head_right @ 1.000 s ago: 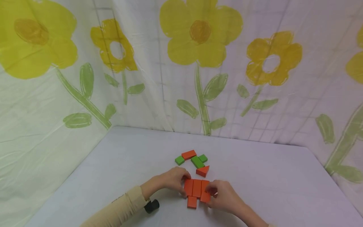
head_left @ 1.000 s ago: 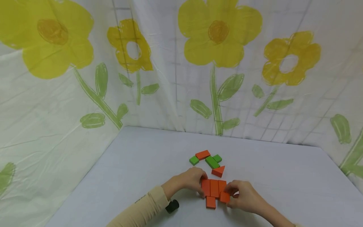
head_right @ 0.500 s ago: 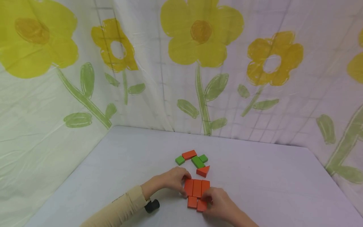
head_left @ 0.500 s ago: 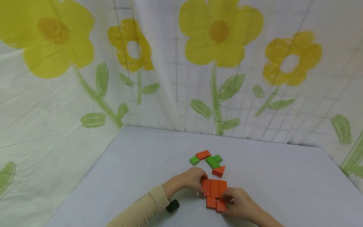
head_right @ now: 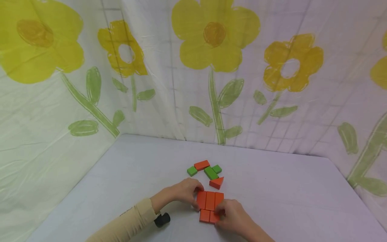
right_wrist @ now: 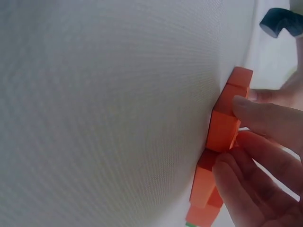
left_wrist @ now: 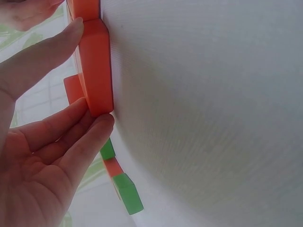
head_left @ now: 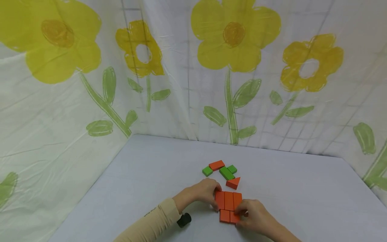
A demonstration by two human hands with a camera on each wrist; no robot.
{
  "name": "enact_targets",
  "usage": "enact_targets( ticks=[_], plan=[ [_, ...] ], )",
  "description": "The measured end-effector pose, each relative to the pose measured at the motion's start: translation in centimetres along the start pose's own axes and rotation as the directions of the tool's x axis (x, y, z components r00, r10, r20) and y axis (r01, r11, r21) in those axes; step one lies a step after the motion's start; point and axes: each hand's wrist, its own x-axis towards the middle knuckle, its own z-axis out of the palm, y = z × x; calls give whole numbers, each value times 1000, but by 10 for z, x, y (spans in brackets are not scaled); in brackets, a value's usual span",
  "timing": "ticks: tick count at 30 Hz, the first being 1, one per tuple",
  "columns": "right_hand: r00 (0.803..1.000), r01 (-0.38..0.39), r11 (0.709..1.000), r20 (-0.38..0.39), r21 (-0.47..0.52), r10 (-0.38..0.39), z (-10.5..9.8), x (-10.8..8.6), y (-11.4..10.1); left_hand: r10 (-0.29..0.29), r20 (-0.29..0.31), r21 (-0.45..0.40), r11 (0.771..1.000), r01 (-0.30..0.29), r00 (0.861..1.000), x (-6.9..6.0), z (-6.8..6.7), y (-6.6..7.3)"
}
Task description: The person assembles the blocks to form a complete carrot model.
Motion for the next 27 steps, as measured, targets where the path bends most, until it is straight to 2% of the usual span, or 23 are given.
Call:
enact_targets(
  ticks=[4,8,12,15,22,27],
  plan=[
    [1000,25,1000,-7,-18,-25,-1,0,-2,-8,-2,0,1000,8,1000,0,0,0],
    [999,26,999,-34,-25,-26,-14,5,-7,-12,6,-10,1000,12,1000,0,1,1],
    [983,78,994,-157,-81,-90,-36,28,-6,-9,6,-13,1000,9,1000,1,0,0],
    [968,111,981,-208,-157,-143,-48,57,1,-5,2,-4,1000,5,1000,0,-2,-1],
    [982,112,920,-100,-376,-160,-51,119,21,9,4,10,1000,-9,1000,1,-2,1],
    [989,120,889,-21,-441,-144,-41,147,25,-6,1,9,1000,6,1000,0,-1,2]
  ],
)
